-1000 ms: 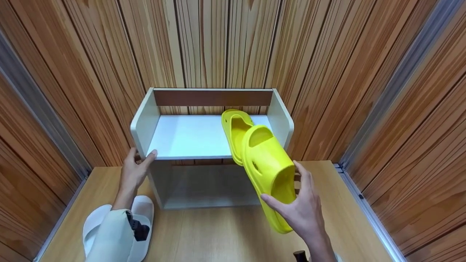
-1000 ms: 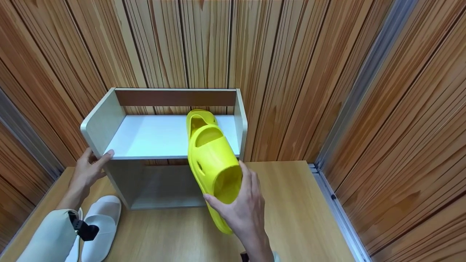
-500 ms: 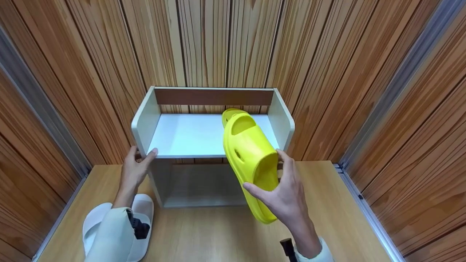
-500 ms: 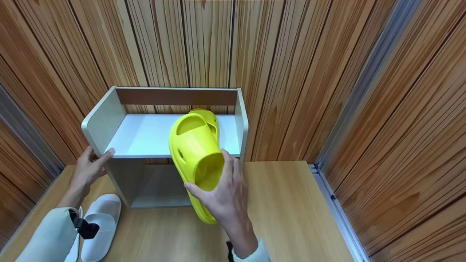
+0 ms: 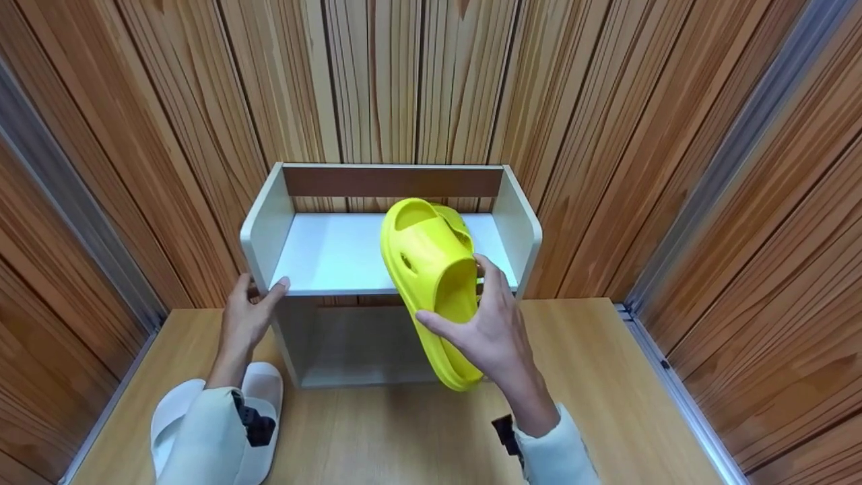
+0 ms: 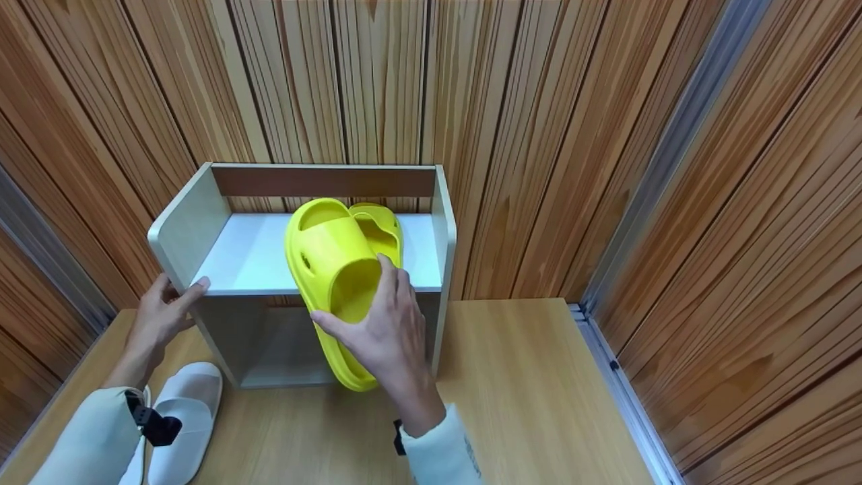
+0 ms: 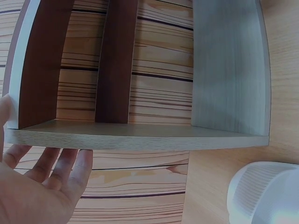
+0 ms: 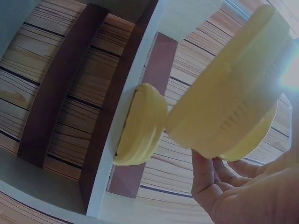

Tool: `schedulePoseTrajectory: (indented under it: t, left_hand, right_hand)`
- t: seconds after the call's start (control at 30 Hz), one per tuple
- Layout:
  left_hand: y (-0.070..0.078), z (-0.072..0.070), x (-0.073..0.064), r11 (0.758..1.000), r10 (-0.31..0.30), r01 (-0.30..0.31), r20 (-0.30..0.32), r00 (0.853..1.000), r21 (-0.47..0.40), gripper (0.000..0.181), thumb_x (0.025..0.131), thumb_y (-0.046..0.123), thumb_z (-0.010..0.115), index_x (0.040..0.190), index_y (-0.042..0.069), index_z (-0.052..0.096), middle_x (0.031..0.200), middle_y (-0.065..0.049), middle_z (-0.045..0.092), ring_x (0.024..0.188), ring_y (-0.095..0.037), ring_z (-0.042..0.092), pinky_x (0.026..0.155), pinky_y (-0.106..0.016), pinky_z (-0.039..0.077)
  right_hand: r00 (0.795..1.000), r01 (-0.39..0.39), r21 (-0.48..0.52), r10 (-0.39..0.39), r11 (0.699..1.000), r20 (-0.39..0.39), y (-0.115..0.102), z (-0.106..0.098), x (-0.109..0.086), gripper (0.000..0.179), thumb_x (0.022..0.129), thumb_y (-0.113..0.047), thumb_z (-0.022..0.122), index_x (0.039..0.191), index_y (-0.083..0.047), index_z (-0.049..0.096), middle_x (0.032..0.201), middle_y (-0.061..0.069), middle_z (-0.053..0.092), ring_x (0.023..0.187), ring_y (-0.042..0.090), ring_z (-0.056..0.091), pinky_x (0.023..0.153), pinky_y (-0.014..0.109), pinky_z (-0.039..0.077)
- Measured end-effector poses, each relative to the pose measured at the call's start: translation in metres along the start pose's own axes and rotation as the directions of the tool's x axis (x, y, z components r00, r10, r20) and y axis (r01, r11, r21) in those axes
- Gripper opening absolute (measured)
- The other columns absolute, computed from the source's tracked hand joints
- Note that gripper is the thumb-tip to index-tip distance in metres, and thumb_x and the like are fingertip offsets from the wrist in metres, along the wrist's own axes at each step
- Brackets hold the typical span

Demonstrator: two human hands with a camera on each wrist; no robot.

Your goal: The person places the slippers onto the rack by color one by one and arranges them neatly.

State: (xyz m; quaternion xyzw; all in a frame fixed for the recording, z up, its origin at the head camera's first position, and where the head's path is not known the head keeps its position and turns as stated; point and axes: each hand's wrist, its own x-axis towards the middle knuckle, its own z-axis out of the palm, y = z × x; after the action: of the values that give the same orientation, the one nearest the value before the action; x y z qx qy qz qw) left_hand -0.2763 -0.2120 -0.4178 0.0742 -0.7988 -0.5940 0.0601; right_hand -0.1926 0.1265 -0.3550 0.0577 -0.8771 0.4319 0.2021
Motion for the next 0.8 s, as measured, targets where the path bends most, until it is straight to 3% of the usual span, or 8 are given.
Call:
schedulePoseTrajectory:
  t: [0.23, 0.57, 0.8]
  left_hand:
    - [0.0, 0.0, 0.0, 1.0, 0.001, -0.001, -0.003, 1.0, 0.005, 0.083, 0.097, 0.056, 0.06, 0.158, 0.009, 0.027, 0.151, -0.025, 0.037, 0.137, -0.041, 0.039, 0.11, -0.058, 0.036]
    - [0.0, -0.001, 0.001, 1.0, 0.007, -0.007, -0.007, 1.0, 0.002, 0.079, 0.098, 0.053, 0.061, 0.155, 0.008, 0.031, 0.148, -0.025, 0.039, 0.133, -0.041, 0.042, 0.107, -0.057, 0.039]
    - [0.001, 0.001, 0.001, 1.0, 0.0, 0.0, -0.003, 1.0, 0.004, 0.081, 0.097, 0.055, 0.06, 0.157, 0.01, 0.029, 0.151, -0.025, 0.037, 0.135, -0.041, 0.04, 0.109, -0.059, 0.037]
  right_hand:
    - [0.999, -0.04, 0.015, 0.04, 0.999, 0.025, -0.01, 0.008, 0.02, 0.108, 0.071, -0.055, 0.088, 0.152, -0.01, 0.032, 0.134, 0.008, 0.05, 0.111, 0.024, 0.055, 0.092, 0.043, 0.052]
    - [0.995, -0.076, -0.073, 0.08, 0.994, 0.053, -0.026, 0.022, 0.055, 0.108, 0.071, -0.059, 0.085, 0.152, -0.008, 0.034, 0.13, 0.009, 0.052, 0.11, 0.025, 0.054, 0.091, 0.042, 0.049]
    - [0.978, -0.153, -0.103, 0.165, 0.983, 0.125, -0.035, 0.032, 0.075, 0.106, 0.071, -0.061, 0.083, 0.15, -0.01, 0.033, 0.125, 0.008, 0.052, 0.106, 0.024, 0.053, 0.09, 0.04, 0.049]
